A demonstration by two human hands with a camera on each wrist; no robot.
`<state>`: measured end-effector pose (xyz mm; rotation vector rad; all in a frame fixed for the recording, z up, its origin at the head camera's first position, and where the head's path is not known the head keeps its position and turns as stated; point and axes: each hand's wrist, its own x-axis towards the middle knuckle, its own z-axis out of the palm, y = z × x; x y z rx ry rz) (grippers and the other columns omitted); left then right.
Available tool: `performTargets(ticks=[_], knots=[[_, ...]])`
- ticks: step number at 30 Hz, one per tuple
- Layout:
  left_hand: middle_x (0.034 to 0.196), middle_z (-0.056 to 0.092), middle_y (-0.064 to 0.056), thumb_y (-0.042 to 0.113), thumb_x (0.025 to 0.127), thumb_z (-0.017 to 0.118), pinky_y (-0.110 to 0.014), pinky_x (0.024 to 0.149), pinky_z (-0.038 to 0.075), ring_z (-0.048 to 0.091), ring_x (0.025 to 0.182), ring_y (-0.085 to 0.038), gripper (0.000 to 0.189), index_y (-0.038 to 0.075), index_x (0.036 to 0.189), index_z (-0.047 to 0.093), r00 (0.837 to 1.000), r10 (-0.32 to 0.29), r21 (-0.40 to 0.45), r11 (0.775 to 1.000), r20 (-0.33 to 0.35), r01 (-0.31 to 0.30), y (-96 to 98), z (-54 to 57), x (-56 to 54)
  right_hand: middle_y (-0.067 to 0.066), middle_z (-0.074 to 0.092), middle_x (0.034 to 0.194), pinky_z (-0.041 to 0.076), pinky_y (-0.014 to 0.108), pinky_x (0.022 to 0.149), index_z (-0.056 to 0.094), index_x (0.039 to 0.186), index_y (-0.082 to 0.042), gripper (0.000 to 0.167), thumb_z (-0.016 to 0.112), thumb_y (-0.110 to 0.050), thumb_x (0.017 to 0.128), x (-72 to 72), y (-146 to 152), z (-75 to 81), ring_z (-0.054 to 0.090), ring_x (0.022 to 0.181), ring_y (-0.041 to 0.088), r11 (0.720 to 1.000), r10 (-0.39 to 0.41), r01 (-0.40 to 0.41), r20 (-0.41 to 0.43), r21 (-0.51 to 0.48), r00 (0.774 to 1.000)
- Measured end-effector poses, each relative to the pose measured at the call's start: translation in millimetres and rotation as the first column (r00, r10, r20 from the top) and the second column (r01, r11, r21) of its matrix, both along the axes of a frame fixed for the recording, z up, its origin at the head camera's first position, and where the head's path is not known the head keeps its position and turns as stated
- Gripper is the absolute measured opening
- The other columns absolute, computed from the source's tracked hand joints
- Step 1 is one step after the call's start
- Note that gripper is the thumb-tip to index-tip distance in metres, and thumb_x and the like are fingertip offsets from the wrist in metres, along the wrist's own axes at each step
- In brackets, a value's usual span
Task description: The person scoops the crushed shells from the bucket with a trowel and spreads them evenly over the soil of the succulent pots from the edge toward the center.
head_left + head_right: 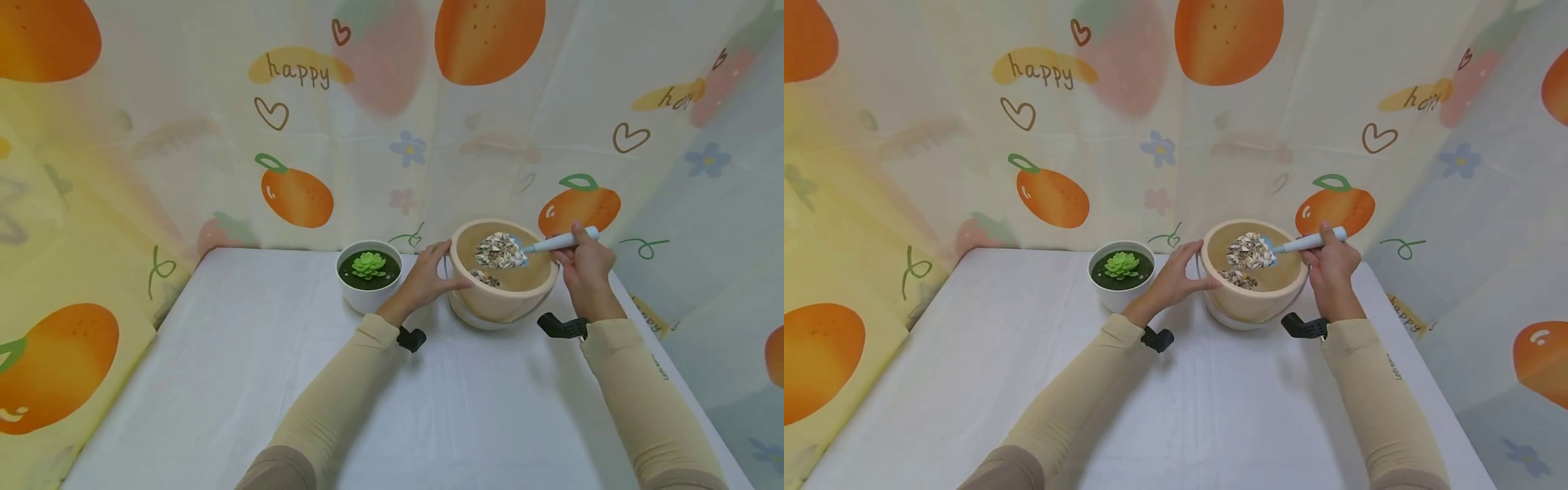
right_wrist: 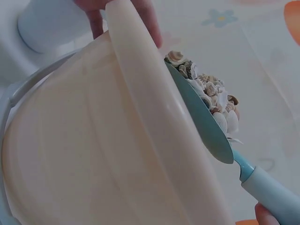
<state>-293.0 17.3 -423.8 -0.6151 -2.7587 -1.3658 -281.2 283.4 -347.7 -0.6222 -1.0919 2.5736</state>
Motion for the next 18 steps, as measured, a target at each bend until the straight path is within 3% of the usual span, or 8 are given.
performTargets(ticks=[5, 9, 13, 18], knots=[[0.153, 0.039, -0.010, 0.045, 0.077, 0.080, -0.047, 0.113, 0.037, 0.037, 0.141, -0.029, 0.092, 0.014, 0.151, 0.035, 0.998, -0.021, 0.005, 1.000, -0.051, 0.021, -4.1, 0.3, 0.3, 0.011, 0.063, 0.093, 0.047, 0.038, 0.094, 0.054, 0.128, -0.007, 0.042, 0.067, -0.019, 0.090, 0.1, -6, 1.8, 0.068, 0.088, 0.022, 1.000, -0.028, 0.028, -0.001, 0.013, 1.000], [0.151, 0.041, -0.011, 0.043, 0.077, 0.080, -0.048, 0.114, 0.035, 0.037, 0.141, -0.029, 0.089, 0.014, 0.149, 0.038, 0.998, -0.017, 0.017, 1.000, -0.065, 0.018, -8.3, 1.9, 1.4, 0.012, 0.061, 0.097, 0.044, 0.040, 0.099, 0.048, 0.136, -0.008, 0.051, 0.068, -0.018, 0.090, -0.5, -11, 4.2, 0.064, 0.100, 0.023, 1.000, -0.013, 0.013, -0.010, -0.015, 1.000], [0.154, 0.036, -0.014, 0.043, 0.077, 0.080, -0.050, 0.114, 0.034, 0.034, 0.143, -0.031, 0.090, 0.013, 0.150, 0.037, 0.999, -0.004, 0.024, 1.000, -0.037, 0.005, -12.1, 4.2, 3.6, 0.012, 0.061, 0.101, 0.040, 0.041, 0.104, 0.045, 0.140, -0.008, 0.055, 0.067, -0.017, 0.090, -0.6, -14, 7.8, 0.060, 0.111, 0.025, 0.998, 0.023, -0.024, -0.018, -0.062, 1.000], [0.156, 0.033, -0.013, 0.045, 0.078, 0.079, -0.051, 0.114, 0.034, 0.031, 0.145, -0.032, 0.090, 0.013, 0.151, 0.036, 1.000, -0.002, 0.018, 1.000, -0.020, 0.003, -17.2, 5.3, 7.1, 0.014, 0.064, 0.095, 0.041, 0.043, 0.101, 0.050, 0.130, -0.005, 0.044, 0.067, -0.014, 0.090, -0.4, -17, 10.2, 0.067, 0.097, 0.026, 0.995, 0.031, -0.034, -0.025, -0.091, 0.999]])
